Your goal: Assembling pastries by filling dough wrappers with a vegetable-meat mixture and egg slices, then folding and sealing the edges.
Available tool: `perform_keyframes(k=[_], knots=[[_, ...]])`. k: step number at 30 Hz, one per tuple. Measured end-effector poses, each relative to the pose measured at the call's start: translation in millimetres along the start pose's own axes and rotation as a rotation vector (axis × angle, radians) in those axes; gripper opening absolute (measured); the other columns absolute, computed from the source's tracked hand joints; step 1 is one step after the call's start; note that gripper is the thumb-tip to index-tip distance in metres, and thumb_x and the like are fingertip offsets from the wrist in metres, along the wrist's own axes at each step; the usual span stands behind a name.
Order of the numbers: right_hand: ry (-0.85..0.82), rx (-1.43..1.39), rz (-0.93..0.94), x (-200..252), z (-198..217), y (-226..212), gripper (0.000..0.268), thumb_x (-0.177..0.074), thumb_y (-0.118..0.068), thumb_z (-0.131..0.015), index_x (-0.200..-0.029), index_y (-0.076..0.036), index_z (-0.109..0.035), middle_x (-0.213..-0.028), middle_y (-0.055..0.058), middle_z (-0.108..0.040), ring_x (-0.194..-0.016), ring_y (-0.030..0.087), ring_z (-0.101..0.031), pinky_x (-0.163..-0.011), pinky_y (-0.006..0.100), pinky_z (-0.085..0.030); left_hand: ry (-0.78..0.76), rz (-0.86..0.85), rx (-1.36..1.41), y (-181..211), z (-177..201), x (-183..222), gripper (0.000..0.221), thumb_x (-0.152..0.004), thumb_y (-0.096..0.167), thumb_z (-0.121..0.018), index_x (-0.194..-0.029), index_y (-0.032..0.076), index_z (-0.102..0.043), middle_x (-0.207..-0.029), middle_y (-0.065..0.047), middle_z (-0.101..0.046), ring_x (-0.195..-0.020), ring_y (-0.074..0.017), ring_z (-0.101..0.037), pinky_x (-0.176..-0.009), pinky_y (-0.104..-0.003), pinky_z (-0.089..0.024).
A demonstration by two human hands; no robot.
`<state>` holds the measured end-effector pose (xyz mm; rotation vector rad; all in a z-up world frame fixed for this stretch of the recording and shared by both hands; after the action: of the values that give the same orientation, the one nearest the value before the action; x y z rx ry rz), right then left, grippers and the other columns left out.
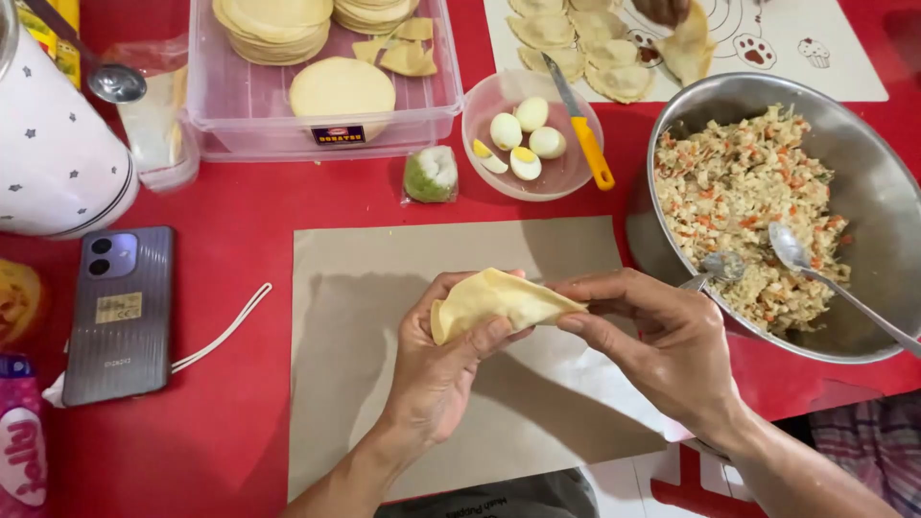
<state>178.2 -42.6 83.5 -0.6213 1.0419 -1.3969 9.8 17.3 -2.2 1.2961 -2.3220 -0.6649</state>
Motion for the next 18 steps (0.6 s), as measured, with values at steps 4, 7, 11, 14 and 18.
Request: perform_keyframes(k=[4, 7, 11, 14, 18], knots=[[-0.038, -0.047, 0.064, -9.8, 4.6, -9.2, 0.014, -0.085, -0.005, -0.075, -0.098, 0.001, -0.076, -0.106, 0.018, -0.081, -0.099, 0.024, -0.082, -0.087, 0.027, -0.069, 0.021, 0.006, -0.003, -2.6, 2.7, -1.8, 0.043, -0.075, 0.008, -0.085, -0.112, -0.001, -0.064, -0.119, -0.031, -0.074, -0.102, -0.0331, -0.074, -0.088, -0.044, -0.066], [-0.182, 0.129, 0.107, -21.1, 14.0, -15.1, 0.021, -0.087, -0.013, -0.074, -0.106, -0.004, -0.075, -0.112, 0.015, -0.080, -0.102, 0.019, -0.080, -0.085, 0.025, -0.065, 0.030, 0.002, -0.029, -0.8, 1.3, -3.8, 0.035, -0.076, 0.002, -0.084, -0.105, 0.001, -0.065, -0.113, -0.028, -0.076, -0.094, -0.0282, -0.074, -0.085, -0.045, -0.066], [-0.419, 0.210, 0.107, -37.7, 10.7, -18.6, 0.074, -0.080, -0.029, -0.083, -0.144, -0.012, -0.051, -0.132, 0.009, -0.068, -0.117, 0.021, -0.070, -0.098, 0.036, -0.057, -0.085, 0.040, -0.187, 2.6, -11.6, -5.1, 0.042, -0.081, 0.007, -0.081, -0.117, 0.006, -0.059, -0.115, -0.012, -0.068, -0.101, -0.0176, -0.067, -0.085, -0.030, -0.058], [-0.416, 0.292, 0.221, -53.3, 12.4, -11.3, 0.057, -0.085, -0.031, -0.079, -0.137, -0.016, -0.061, -0.122, 0.006, -0.075, -0.107, 0.022, -0.073, -0.086, 0.035, -0.057, -0.146, 0.085, -0.221, 14.9, -25.7, -7.2, 0.062, -0.087, 0.010, -0.075, -0.138, 0.014, -0.040, -0.114, -0.007, -0.056, -0.104, -0.0140, -0.062, -0.092, -0.029, -0.051], [-0.459, 0.263, 0.118, -78.8, 25.7, -15.5, 0.055, -0.080, -0.032, -0.082, -0.129, -0.014, -0.066, -0.123, 0.006, -0.077, -0.105, 0.020, -0.078, -0.083, 0.032, -0.065, -0.265, 0.125, -0.143, 29.7, -32.4, -14.9, 0.083, -0.089, 0.011, -0.071, -0.153, 0.021, -0.020, -0.111, -0.012, -0.054, -0.104, -0.0178, -0.061, -0.101, -0.035, -0.048]])
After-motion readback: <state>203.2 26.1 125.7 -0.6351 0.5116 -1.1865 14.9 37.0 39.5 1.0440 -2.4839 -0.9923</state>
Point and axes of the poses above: each hand's wrist, its own x-axis away from the middle knuckle, its own z-axis out of the back of the hand, y = z × x, the point moved 2 cm from there along -x, towards the middle knuckle
